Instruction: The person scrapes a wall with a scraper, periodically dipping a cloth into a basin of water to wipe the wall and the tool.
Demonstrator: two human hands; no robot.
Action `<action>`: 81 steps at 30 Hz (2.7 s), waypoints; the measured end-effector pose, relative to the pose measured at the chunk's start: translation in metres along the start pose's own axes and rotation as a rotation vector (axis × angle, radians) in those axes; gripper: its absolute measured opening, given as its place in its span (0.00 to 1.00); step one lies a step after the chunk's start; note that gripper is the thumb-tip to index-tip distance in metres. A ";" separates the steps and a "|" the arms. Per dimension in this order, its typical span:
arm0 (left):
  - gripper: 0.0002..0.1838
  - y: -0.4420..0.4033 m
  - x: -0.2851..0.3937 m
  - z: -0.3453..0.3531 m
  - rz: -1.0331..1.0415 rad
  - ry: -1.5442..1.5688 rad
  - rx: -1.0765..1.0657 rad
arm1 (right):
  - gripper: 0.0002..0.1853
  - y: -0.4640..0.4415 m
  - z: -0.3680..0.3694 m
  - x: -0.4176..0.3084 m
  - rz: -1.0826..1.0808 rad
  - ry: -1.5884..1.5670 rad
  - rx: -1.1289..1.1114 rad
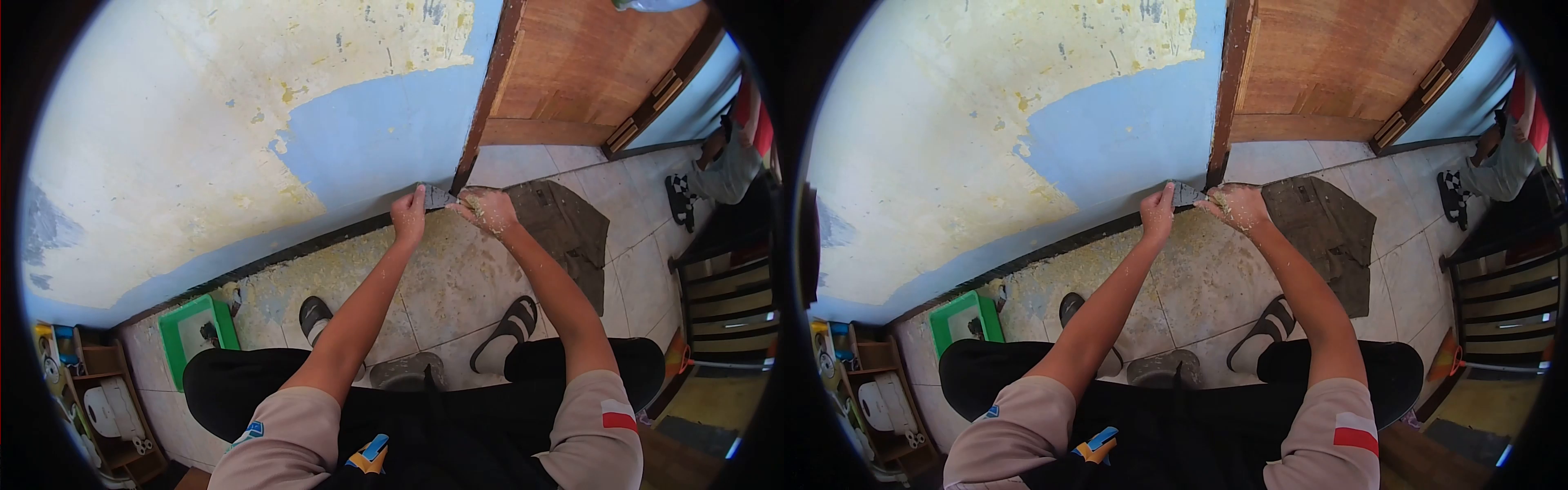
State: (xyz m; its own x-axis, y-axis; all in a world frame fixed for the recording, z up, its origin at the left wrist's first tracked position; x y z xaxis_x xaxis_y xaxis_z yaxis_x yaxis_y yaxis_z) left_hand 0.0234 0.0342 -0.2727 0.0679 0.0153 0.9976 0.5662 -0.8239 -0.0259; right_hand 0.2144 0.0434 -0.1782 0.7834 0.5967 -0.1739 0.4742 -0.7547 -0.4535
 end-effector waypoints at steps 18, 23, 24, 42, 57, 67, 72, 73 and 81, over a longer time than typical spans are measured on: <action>0.34 0.101 0.237 -0.018 0.943 -0.019 0.021 | 0.19 -0.098 -0.208 -0.045 0.252 -0.407 -0.156; 0.49 0.078 0.257 0.000 0.968 -0.192 -0.059 | 0.22 -0.123 -0.232 -0.073 0.098 -0.116 -0.012; 0.50 0.070 0.259 0.001 0.981 -0.235 -0.049 | 0.22 -0.125 -0.231 -0.074 0.092 -0.115 -0.011; 0.47 0.030 0.264 0.014 1.114 -0.225 0.057 | 0.19 -0.140 -0.219 -0.068 0.031 -0.032 0.094; 0.54 0.028 0.260 0.023 1.103 -0.141 0.051 | 0.15 -0.141 -0.218 -0.074 -0.016 -0.110 0.155; 0.57 0.031 0.258 0.025 1.091 -0.104 0.055 | 0.16 -0.137 -0.214 -0.076 -0.003 -0.107 0.155; 0.63 0.027 0.257 0.014 1.061 -0.132 0.146 | 0.16 -0.145 -0.206 -0.090 -0.054 -0.124 0.214; 0.63 0.026 0.257 0.012 1.064 -0.133 0.152 | 0.15 -0.147 -0.206 -0.090 -0.052 -0.092 0.194; 0.64 0.034 0.255 0.009 1.073 -0.023 0.076 | 0.12 -0.135 -0.206 -0.091 0.025 -0.154 0.128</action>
State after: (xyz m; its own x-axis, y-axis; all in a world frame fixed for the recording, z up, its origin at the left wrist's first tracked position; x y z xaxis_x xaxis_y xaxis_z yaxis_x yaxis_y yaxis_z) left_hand 0.0675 0.0157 -0.0198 0.5749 -0.6832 0.4503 0.2512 -0.3763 -0.8918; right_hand 0.1621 0.0349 0.0794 0.7186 0.6206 -0.3138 0.3929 -0.7346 -0.5531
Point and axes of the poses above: each hand's wrist, its own y-axis away from the middle knuckle, its own z-axis out of the palm, x = y × z, the point moved 6 cm from there along -y, towards the middle knuckle, and after that the axes turned 11 degrees about x, right-handed, at the moved point
